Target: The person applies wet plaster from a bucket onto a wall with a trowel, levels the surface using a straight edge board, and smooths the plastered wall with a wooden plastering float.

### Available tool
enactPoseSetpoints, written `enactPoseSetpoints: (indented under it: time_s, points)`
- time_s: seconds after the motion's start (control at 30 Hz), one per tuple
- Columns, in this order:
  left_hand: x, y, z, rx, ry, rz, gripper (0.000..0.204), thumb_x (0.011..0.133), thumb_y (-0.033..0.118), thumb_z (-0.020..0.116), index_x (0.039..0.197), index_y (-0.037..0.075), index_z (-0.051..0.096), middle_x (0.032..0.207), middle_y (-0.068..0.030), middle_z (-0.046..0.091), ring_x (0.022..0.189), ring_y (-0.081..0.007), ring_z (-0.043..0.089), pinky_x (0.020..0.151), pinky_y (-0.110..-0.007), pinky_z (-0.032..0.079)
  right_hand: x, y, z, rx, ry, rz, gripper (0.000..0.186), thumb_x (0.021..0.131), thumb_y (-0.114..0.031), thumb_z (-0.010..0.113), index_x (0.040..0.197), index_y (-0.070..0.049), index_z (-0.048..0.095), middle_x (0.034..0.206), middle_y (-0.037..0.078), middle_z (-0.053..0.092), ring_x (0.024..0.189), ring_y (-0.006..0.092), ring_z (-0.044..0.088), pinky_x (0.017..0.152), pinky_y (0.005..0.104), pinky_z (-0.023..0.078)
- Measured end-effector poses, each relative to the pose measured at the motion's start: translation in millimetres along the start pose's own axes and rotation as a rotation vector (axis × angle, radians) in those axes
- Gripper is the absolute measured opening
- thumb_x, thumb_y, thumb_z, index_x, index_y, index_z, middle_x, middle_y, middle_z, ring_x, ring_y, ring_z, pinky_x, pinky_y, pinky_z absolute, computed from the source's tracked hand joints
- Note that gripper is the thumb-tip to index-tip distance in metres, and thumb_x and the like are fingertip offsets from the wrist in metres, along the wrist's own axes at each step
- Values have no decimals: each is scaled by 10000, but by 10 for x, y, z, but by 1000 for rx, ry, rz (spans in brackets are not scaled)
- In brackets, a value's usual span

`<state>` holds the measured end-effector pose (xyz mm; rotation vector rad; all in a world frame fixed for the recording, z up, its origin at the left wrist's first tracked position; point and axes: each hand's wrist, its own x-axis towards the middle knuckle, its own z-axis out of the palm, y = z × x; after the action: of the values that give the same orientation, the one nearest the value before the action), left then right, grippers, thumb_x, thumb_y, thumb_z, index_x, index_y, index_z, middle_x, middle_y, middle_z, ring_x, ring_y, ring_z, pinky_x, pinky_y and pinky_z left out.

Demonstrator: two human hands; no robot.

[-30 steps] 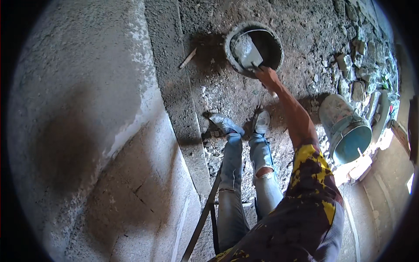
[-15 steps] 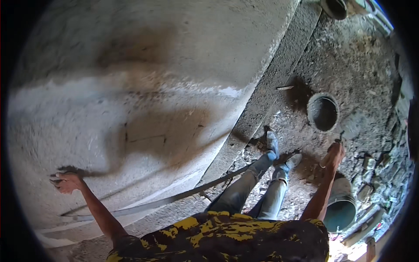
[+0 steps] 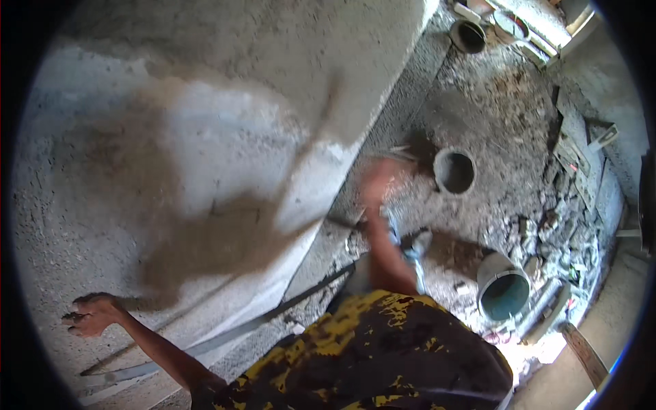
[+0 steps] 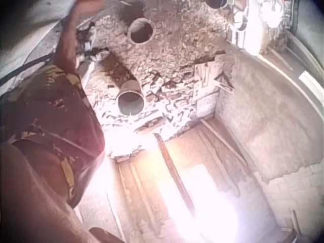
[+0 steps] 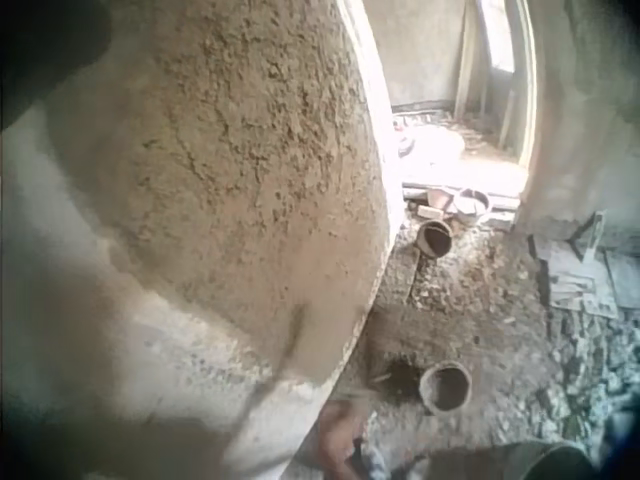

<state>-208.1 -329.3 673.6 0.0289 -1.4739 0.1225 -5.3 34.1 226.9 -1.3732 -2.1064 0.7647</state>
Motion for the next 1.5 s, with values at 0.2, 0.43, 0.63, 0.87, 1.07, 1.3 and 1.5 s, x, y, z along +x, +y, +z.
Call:
enactPoseSetpoints:
  time_s: [0.2,0.43,0.63,0.87,1.07,1.3,1.5]
  points:
    - [192,-382,28,34,80,164,795,840,636,210,1233,-15,441,1202,-323,420,1125,-457,392,921,-552,300,-1159,-1942,43,945,-159,210,313,770,-95,599,1050,-7,490,861,143,549,732,249,546,649,327,450]
    - [-8,-95,67,-89,3,-3,797,834,648,224,1308,19,347,1340,-303,241,1251,-443,212,929,-621,188,-417,-327,1233,1381,-254,877,141,849,-174,504,774,-72,443,528,-24,418,402,86,401,360,256,361]
    - [-11,-181,42,-66,-2,37,723,882,569,235,1301,-13,331,1324,-315,263,1252,-431,219,1001,-536,165,-182,-939,1386,1596,-350,852,146,864,-193,501,794,-98,414,532,-23,409,402,82,404,338,249,355]
    - [48,-148,9,-98,-10,20,769,851,618,248,1319,13,324,1351,-302,223,1249,-454,200,962,-602,159,-398,-1725,659,1628,-288,555,201,875,-254,496,813,-83,411,594,-27,430,465,69,431,404,230,391]
    - [45,10,-100,-91,-47,-50,805,806,653,283,1293,18,365,1331,-315,237,1209,-470,237,887,-638,220,-52,-1892,-350,1553,-791,427,166,867,-188,510,930,-45,453,617,13,473,480,113,468,415,251,414]
    - [170,129,-251,-97,-50,-70,860,795,677,237,1276,-23,370,1297,-344,243,1206,-520,213,872,-678,208,1090,-354,-2573,677,240,-25,585,805,-510,424,1069,0,540,852,124,586,725,185,576,570,328,489]
    - [180,43,-149,-8,-52,-112,879,780,696,233,1225,-37,424,1141,-300,367,1112,-484,325,817,-629,299,1401,1004,-3315,-125,1278,110,294,824,-283,504,841,2,575,766,116,582,650,182,555,532,301,452]
